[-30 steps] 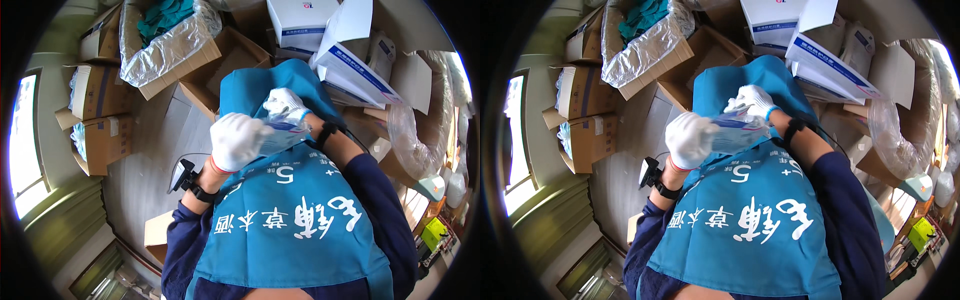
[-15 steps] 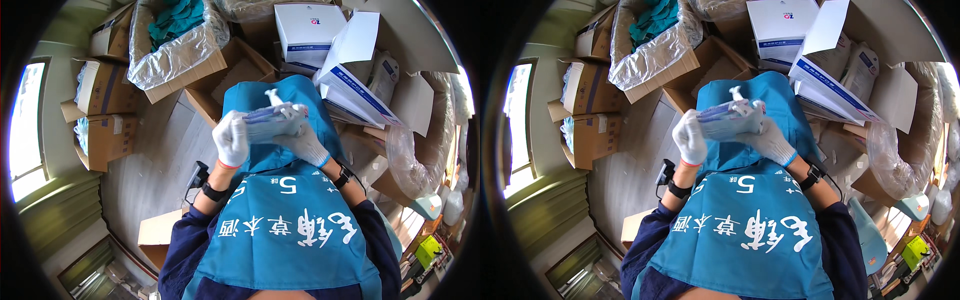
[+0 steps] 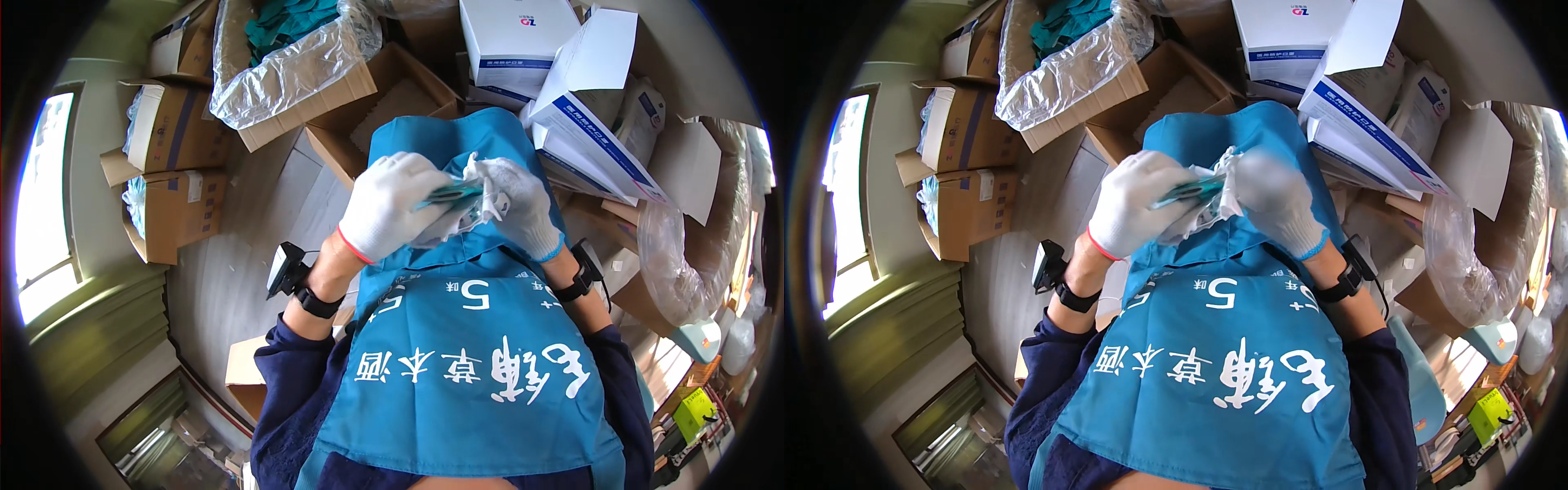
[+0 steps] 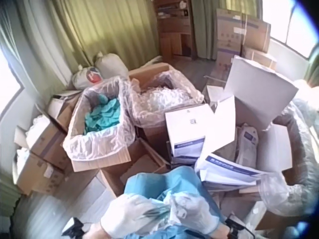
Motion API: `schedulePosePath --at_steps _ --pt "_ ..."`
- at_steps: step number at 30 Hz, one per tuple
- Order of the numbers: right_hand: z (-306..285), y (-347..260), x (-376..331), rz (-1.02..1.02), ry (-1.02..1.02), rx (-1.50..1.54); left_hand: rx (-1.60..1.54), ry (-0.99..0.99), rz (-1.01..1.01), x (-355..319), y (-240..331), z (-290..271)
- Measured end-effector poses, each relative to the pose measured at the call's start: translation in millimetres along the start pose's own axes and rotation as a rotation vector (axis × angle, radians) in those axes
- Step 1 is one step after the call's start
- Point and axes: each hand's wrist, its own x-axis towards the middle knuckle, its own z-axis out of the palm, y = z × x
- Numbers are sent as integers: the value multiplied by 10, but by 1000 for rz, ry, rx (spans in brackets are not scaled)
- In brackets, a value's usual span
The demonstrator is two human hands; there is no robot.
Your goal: Packaged and prepared medical-style masks into plastic bags and boxes.
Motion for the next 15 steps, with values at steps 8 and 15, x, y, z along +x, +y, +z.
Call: schedulePosePath --at_steps 8,15 --pt "-9 9 -89 313 -258 -146 211 723 -45 -18 -115 -394" --pt "-29 0 -107 324 -208 -70 -21 378 -296 -222 124 -640"
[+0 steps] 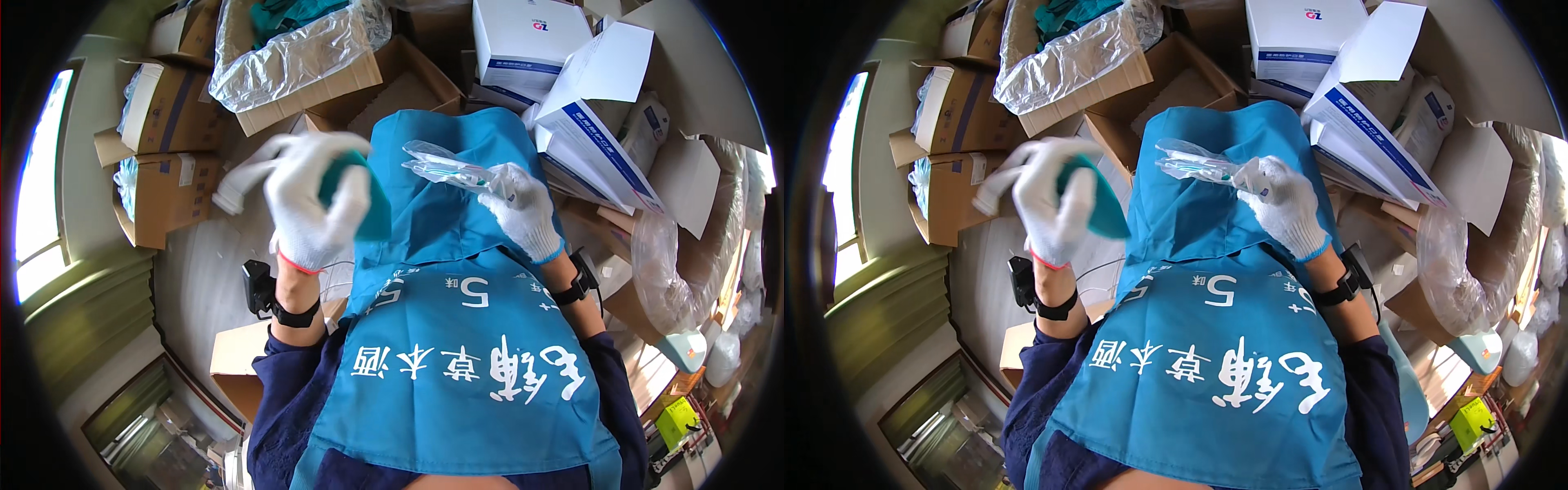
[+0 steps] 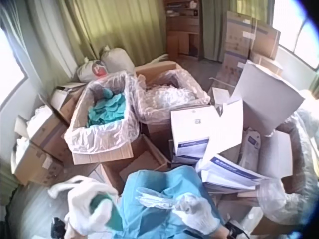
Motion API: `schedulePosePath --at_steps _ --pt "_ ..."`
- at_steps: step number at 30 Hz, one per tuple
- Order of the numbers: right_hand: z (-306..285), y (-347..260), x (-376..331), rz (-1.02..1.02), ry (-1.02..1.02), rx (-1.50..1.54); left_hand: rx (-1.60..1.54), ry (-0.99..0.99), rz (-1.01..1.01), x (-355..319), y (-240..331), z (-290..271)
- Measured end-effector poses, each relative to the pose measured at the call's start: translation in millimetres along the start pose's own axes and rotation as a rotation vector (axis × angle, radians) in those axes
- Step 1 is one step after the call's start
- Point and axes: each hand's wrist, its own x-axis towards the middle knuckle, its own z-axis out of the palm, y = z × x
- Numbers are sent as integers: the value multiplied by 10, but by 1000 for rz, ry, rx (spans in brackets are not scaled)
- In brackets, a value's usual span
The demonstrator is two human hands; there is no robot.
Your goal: Packaged and prepared medical-style masks into plastic bags and boxes.
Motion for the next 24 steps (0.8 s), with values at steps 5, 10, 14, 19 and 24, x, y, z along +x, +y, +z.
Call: schedulePosePath --at_steps 5,10,14,19,24 --pt "14 -15 31 -195 64 -102 -132 -130 -77 -184 -157 457" --pt "65 39 -9 -172 95 -81 -112 -320 -153 -194 -246 560" --pt "24 31 0 -221 72 -74 -67 -593 -198 -146 -269 539" --pt "6 -55 -4 -196 54 -52 67 -510 -96 -175 -237 661" --pt "58 -75 -28 -181 -45 52 2 -484 61 -240 -169 832"
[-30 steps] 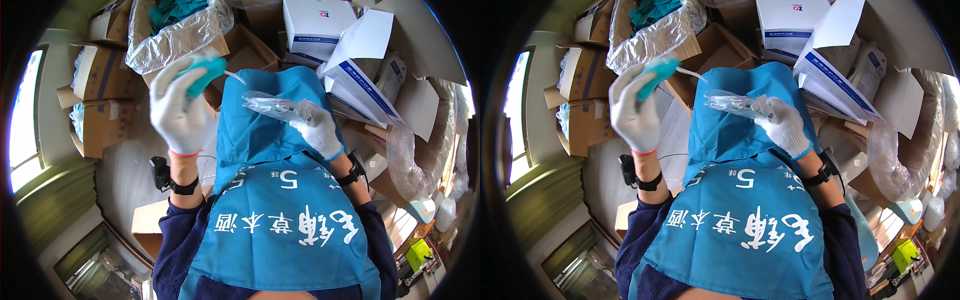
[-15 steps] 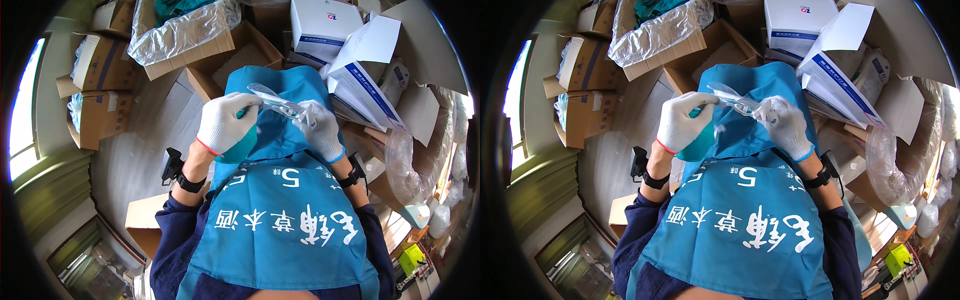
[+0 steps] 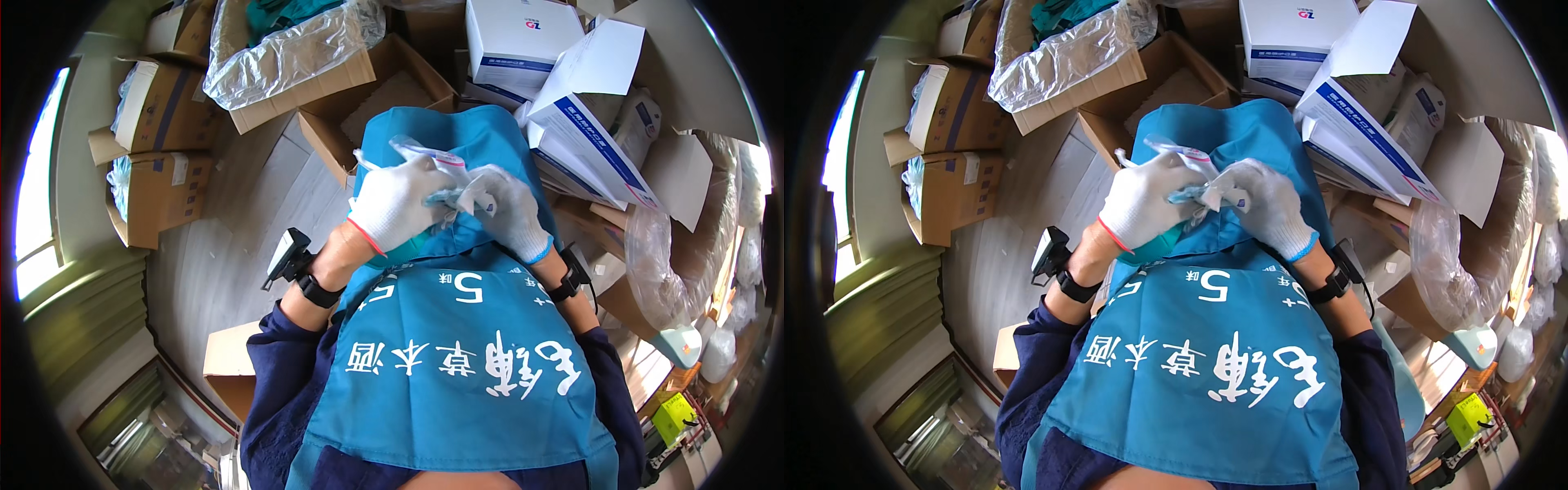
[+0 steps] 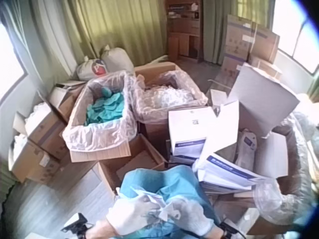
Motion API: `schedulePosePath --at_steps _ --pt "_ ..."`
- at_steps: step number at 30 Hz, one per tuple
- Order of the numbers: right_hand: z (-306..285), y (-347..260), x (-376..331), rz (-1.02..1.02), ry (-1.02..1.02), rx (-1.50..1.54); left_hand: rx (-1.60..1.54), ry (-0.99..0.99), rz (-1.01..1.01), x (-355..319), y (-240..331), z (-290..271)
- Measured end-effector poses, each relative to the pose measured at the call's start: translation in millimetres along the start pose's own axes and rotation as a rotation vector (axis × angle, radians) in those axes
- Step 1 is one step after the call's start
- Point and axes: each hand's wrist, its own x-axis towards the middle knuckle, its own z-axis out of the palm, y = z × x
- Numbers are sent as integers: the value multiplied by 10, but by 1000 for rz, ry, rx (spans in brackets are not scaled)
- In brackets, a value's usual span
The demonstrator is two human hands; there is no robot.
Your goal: Packaged and prepared medical-style masks into plastic bags and boxes.
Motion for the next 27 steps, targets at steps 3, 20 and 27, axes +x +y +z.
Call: schedulePosePath --at_steps 3,20,27 --pt "14 -7 -7 20 -23 3 8 -67 17 21 22 102" --pt "-1993 19 -1155 250 545 739 -23 446 -199 149 -443 -132" --pt "-3562 845 -1659 784 1299 -587 -320 433 -364 77 -344 -189"
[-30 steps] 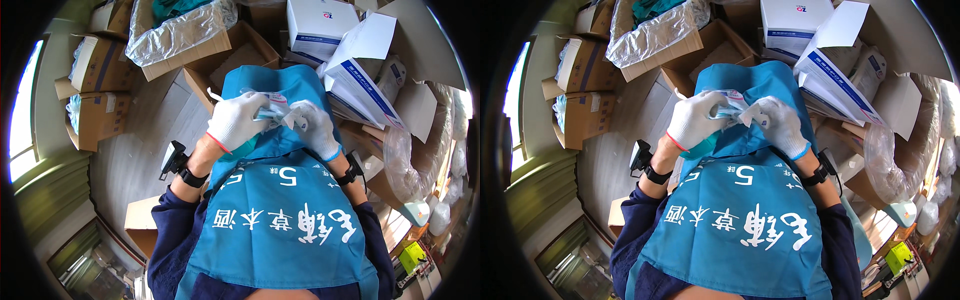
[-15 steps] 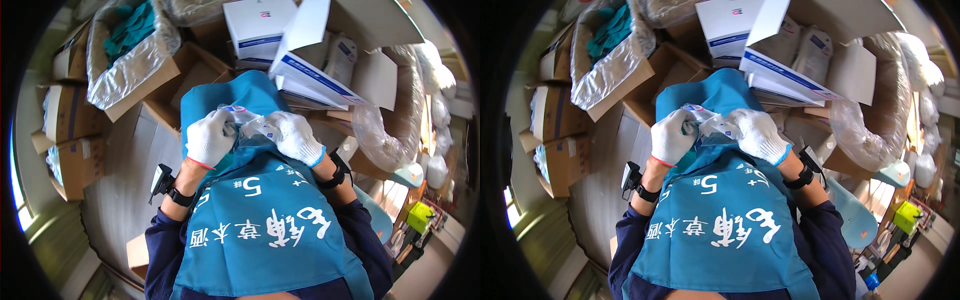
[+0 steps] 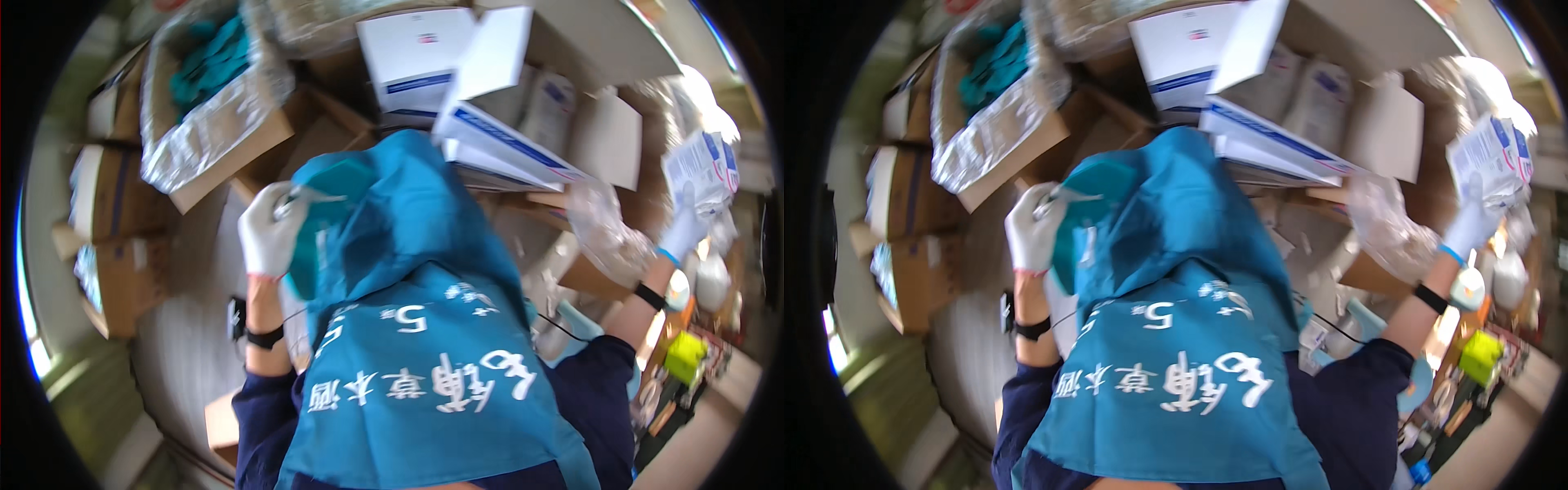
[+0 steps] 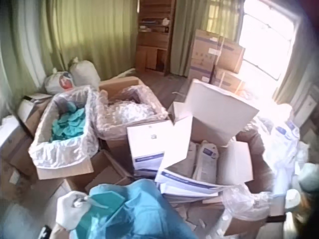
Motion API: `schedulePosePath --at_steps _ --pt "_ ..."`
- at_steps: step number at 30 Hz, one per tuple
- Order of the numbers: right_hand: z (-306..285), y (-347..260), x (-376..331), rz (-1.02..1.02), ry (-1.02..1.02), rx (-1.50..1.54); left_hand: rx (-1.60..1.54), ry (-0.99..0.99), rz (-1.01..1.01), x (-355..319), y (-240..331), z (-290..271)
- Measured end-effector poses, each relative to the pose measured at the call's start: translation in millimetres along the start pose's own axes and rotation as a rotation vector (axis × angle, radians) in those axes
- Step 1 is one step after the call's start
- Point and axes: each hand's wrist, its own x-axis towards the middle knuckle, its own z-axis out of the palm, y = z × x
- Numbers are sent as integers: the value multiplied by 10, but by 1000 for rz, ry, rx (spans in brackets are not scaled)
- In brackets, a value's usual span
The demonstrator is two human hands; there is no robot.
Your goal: Packaged and prepared medical-style masks into plastic bags and boxes.
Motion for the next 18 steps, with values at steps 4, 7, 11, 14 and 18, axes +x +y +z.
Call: schedulePosePath --at_steps 4,7,11,14,18 --pt "69 902 340 -346 -55 -466 -180 -65 -138 56 32 33" --pt "-81 -685 -774 -414 63 -75 -203 -74 -182 -7 59 52" --pt "146 -1670 -2064 -149 -694 748 -308 -140 -235 -12 205 100" --pt "577 -1815 -2842 -144 -1163 832 -471 -180 -245 2 241 217" --pt "684 -1962 -3192 145 -1451 725 -639 -201 -361 -68 187 214"
